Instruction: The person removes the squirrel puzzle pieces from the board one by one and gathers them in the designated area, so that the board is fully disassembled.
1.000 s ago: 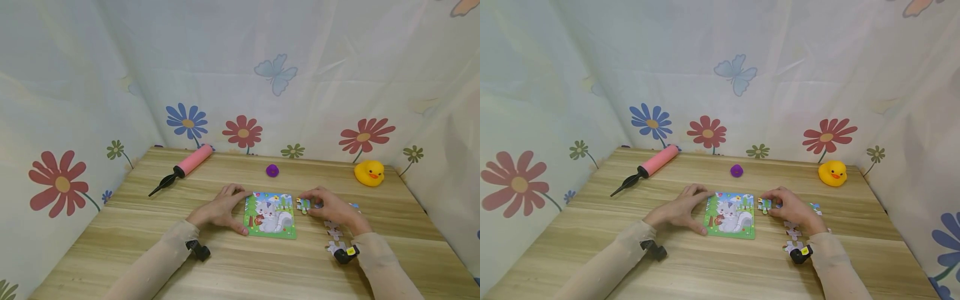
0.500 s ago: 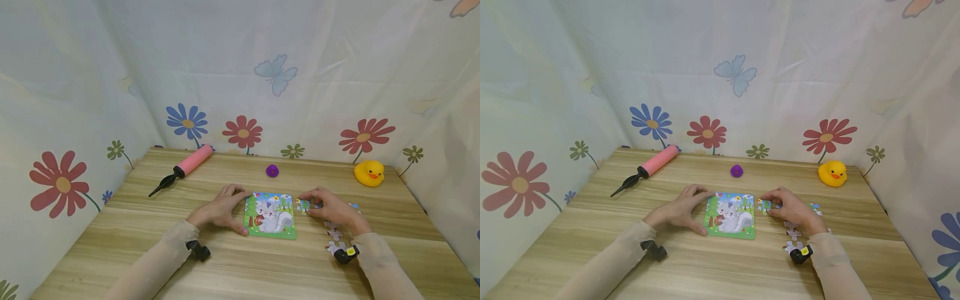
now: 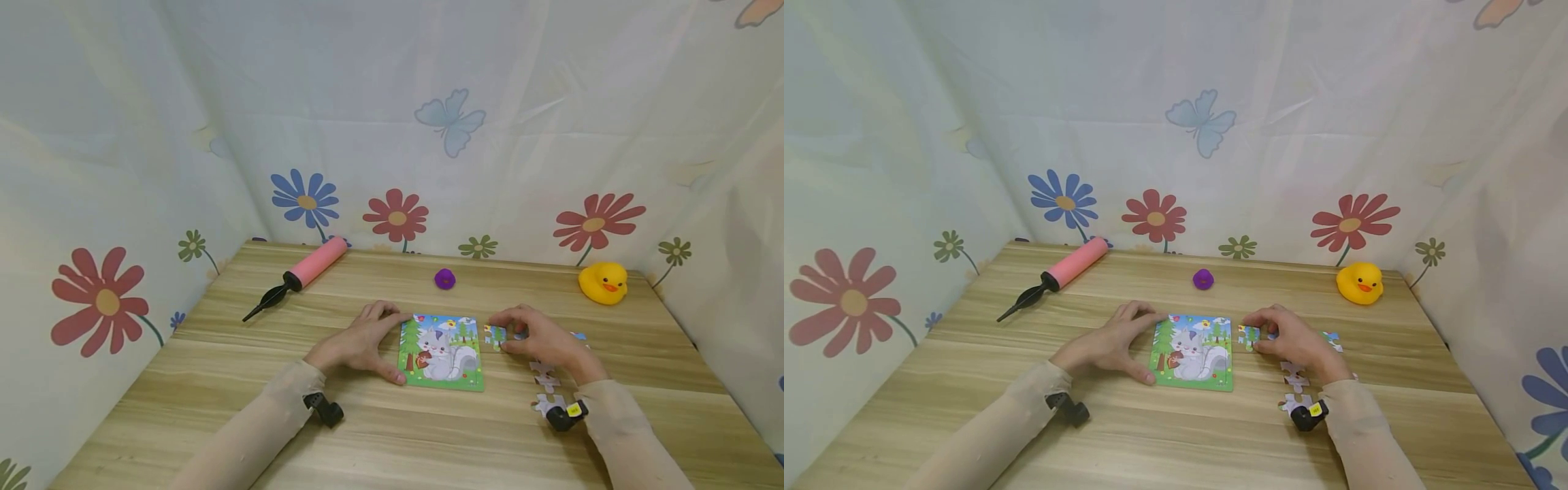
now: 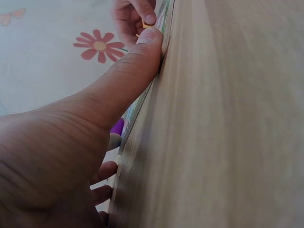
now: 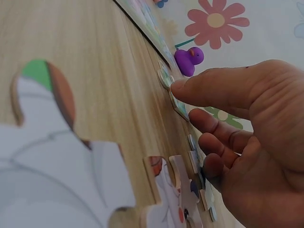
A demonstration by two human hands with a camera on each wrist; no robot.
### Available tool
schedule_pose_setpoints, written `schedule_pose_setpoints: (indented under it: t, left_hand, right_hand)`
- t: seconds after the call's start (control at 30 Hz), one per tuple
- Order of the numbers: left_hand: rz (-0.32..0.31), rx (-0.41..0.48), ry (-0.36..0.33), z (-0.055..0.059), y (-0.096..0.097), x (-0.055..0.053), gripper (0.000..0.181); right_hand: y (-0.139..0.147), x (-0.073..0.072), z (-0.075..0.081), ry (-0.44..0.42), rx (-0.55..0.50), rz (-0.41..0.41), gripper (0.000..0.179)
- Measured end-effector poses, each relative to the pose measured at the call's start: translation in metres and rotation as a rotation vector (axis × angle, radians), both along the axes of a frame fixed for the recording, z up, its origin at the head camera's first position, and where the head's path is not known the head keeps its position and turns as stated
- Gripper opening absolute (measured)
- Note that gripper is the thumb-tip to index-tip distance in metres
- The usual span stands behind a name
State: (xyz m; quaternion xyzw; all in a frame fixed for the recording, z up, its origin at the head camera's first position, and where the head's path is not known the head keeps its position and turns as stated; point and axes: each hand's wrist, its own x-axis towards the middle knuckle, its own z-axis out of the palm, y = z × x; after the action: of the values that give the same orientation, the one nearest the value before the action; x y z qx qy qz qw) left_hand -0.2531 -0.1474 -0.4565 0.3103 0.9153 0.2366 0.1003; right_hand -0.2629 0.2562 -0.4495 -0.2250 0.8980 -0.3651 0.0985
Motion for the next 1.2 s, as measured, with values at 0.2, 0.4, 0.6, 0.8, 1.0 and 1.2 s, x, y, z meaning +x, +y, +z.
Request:
schedule_pose_setpoints:
  t: [0.2,0.4,0.6,0.8,1.0,1.2]
  left_hand:
    - [0.0,-0.003,0.002,0.0,0.0,0.0,0.124]
    - [-0.004,-0.006,0.002,-0.001,-0.001,-0.001,0.124]
    - [-0.005,-0.001,0.003,0.0,-0.001,0.0,0.124]
    - [-0.005,-0.009,0.01,0.001,-0.001,0.001,0.124]
    - [-0.001,-0.007,0.011,0.0,0.0,0.0,0.124]
    - [-0.003,-0.008,0.007,0.0,0.0,-0.001,0.124]
  right_hand:
    - [0.0,-0.001,0.004,0.005,-0.029,-0.026,0.05]
    - [-0.006,0.003,0.017,0.083,-0.071,-0.098,0.059]
    - [-0.013,0.01,0.033,0.114,-0.15,-0.094,0.069]
    - [-0.018,0.013,0.042,0.13,-0.184,-0.068,0.075]
    - [-0.023,0.015,0.045,0.124,-0.215,-0.046,0.079]
    - [-0.032,0.016,0.041,0.122,-0.238,-0.011,0.077]
